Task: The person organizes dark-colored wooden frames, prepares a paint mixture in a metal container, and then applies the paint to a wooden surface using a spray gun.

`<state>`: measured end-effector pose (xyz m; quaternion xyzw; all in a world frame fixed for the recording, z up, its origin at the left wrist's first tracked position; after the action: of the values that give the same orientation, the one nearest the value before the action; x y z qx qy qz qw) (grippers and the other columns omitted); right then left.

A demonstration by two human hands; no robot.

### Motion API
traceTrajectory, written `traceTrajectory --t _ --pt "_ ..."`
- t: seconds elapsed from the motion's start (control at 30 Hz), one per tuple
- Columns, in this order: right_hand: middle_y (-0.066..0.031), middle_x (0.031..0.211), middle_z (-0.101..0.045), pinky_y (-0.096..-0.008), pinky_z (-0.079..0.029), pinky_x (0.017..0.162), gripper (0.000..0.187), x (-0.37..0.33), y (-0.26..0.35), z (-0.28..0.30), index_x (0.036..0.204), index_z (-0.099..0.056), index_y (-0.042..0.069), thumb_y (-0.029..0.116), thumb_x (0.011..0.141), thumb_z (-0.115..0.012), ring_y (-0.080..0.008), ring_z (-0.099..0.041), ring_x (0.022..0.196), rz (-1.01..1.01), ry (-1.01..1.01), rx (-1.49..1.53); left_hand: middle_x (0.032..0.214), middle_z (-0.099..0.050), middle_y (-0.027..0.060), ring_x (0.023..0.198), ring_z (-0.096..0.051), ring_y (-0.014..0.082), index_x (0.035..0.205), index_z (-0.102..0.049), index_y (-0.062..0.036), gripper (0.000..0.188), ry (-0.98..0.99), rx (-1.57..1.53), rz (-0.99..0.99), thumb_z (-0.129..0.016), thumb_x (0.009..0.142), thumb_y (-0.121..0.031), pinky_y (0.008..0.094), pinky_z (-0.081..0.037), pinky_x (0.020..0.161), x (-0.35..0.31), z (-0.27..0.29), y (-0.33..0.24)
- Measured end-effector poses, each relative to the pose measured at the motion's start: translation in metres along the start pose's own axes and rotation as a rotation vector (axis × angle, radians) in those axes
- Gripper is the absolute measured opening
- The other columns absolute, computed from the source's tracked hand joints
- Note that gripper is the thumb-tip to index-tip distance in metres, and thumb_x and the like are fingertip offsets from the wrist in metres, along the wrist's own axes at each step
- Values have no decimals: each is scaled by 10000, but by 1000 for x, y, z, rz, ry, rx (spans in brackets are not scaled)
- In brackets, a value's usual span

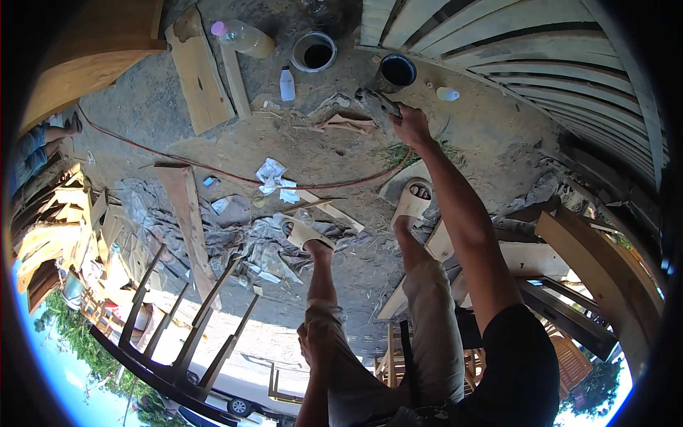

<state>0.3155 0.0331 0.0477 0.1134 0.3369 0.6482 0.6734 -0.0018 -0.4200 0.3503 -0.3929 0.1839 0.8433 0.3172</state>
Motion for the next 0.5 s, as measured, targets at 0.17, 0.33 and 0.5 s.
traceTrajectory --t 0.17,0.33,0.5 --pt "-210 960 -724 -521 -552 807 344 10 -6 -13 1166 -678 91 284 885 -722 -422 -697 926 -13 98 -42 1333 -549 177 1206 -577 425 1168 -675 -205 374 10 -12 45 -770 825 -318 540 -494 986 2 5 -3" --pt "-218 1000 -728 -512 -550 847 400 20 -7 -15 1214 -675 89 293 875 -736 -416 -696 969 14 116 -58 1329 -553 180 1211 -575 424 1174 -677 -197 381 30 -34 68 -770 824 -314 536 -492 992 4 9 -5" --pt "-215 1040 -731 -500 -551 863 457 25 -5 -13 1248 -653 92 326 865 -742 -413 -697 996 -29 228 -90 1330 -546 197 1214 -565 439 1178 -672 -186 378 39 -49 86 -765 828 -296 539 -485 999 7 15 -7"
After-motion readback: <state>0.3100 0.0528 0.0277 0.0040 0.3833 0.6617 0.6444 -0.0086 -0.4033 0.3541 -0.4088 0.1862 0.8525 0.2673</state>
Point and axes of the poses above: each hand's wrist, its own x-axis towards the middle knuckle, its own z-axis out of the back of the hand, y = z × x, the point moved 6 cm from there along x, towards the middle knuckle
